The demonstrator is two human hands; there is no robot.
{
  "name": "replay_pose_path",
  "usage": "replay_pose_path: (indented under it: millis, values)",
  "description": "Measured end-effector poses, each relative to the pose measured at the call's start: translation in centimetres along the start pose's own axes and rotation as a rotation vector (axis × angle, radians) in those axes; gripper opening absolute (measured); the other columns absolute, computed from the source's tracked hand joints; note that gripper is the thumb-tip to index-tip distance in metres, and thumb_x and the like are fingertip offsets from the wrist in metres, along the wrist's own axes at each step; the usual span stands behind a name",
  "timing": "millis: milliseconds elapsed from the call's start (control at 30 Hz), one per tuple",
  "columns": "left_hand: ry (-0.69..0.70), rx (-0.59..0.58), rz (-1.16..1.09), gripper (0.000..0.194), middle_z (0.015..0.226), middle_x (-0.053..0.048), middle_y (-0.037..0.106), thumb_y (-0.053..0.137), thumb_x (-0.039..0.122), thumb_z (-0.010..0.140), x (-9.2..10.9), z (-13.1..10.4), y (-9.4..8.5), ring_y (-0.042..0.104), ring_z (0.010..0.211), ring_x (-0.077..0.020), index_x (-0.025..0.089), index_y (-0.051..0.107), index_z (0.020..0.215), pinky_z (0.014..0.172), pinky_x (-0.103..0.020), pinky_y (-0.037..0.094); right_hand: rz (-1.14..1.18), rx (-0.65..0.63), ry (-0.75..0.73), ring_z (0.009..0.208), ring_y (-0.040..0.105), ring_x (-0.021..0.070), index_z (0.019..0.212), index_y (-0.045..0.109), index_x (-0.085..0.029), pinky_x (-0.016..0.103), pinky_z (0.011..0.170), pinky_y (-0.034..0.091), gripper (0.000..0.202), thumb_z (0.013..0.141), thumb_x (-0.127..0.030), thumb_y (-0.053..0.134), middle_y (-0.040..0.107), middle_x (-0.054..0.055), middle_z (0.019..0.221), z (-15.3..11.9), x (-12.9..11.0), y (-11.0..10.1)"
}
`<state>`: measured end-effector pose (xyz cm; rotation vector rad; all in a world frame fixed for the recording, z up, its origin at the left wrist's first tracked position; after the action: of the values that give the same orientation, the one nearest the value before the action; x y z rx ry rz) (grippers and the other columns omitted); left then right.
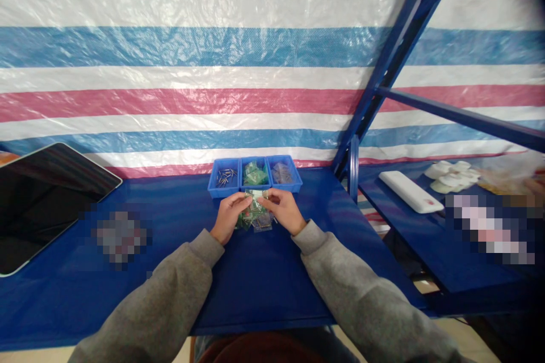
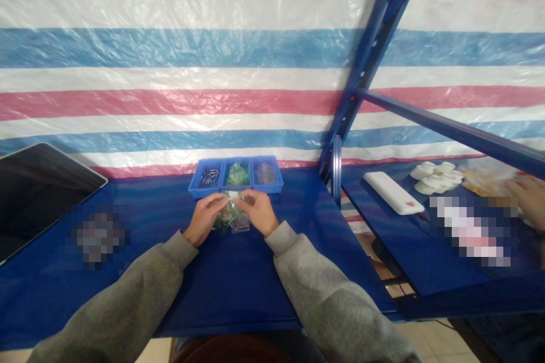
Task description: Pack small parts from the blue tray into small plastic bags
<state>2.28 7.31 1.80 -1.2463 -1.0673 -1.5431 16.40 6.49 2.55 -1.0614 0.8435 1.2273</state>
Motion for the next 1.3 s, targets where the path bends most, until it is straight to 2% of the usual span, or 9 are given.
replay_pose_path:
  millis: [200,333,533,667,867,1067,1300]
  values:
    - [0.000,-0.011,0.008,0.023,0.071,-0.001,0.060,0.065,0.032,0.073,0.30,-0.12,0.27,0.051,0.062,-0.0100,0.011,0.064,0.082,0.057,-0.021,0.040,-0.012,-0.013,-0.035,0.055,0.044,0.0106,0.064,0.056,-0.015,0.023,0.054,0.037,0.026,0.072,-0.039,0.061,0.048,-0.002,0.058,-0.13,-0.46,0.11]
    - [-0.005,-0.002,0.039,0.024,0.069,-0.001,0.060,0.067,0.033,0.071,0.39,-0.10,0.19,0.052,0.061,-0.0105,0.012,0.064,0.082,0.056,-0.021,0.041,0.081,-0.043,0.025,0.050,0.041,0.0095,0.068,0.055,-0.016,0.022,0.048,0.034,0.024,0.073,-0.039,0.060,0.046,-0.003,0.055,-0.21,-0.37,0.55]
    - [0.007,-0.022,0.045,0.028,0.079,-0.004,0.064,0.070,0.032,0.068,0.22,-0.10,0.19,0.057,0.068,-0.0142,0.012,0.065,0.087,0.060,-0.024,0.045,0.222,-0.043,0.077,0.044,0.037,0.0075,0.066,0.051,-0.018,0.020,0.043,0.031,0.019,0.069,-0.033,0.061,0.042,-0.006,0.050,-0.10,-0.19,0.77]
    - [-0.007,-0.012,0.057,0.028,0.083,-0.005,0.066,0.072,0.030,0.065,0.15,-0.14,0.13,0.059,0.074,-0.0170,0.013,0.067,0.086,0.063,-0.025,0.046,0.246,-0.030,0.092,0.043,0.038,0.0077,0.067,0.054,-0.017,0.020,0.041,0.030,0.014,0.070,-0.030,0.059,0.044,-0.006,0.050,0.00,0.05,0.62]
    - [0.016,0.045,0.035,0.024,0.073,-0.002,0.064,0.069,0.030,0.068,0.32,-0.05,-0.36,0.055,0.060,-0.0118,0.013,0.066,0.084,0.056,-0.023,0.043,0.069,-0.049,-0.025,0.056,0.047,0.0111,0.077,0.060,-0.016,0.022,0.053,0.038,0.018,0.074,-0.034,0.060,0.054,-0.001,0.064,0.07,-0.31,0.61]
    - [0.044,0.042,0.004,0.022,0.073,-0.002,0.063,0.068,0.031,0.070,0.66,-0.06,-0.33,0.052,0.059,-0.0112,0.012,0.066,0.081,0.055,-0.023,0.043,-0.070,-0.050,-0.058,0.055,0.042,0.0106,0.066,0.055,-0.016,0.022,0.052,0.035,0.029,0.078,-0.042,0.056,0.046,-0.003,0.057,-0.17,-0.60,0.79]
    - [0.011,-0.010,0.016,0.023,0.073,-0.002,0.063,0.067,0.032,0.070,0.63,-0.11,0.13,0.054,0.059,-0.0114,0.013,0.066,0.082,0.057,-0.024,0.045,-0.158,-0.050,-0.080,0.055,0.039,0.0103,0.061,0.050,-0.016,0.021,0.052,0.034,0.032,0.078,-0.042,0.055,0.043,-0.004,0.055,-0.24,-0.75,0.67]
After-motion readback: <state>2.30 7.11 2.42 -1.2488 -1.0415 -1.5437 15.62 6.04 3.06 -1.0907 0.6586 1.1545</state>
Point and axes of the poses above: each hand's wrist, its own z-axis towards the middle knuckle, its own y-axis out of the palm, x = y × z, the point moved 8 cm from there along z, towards the middle knuckle
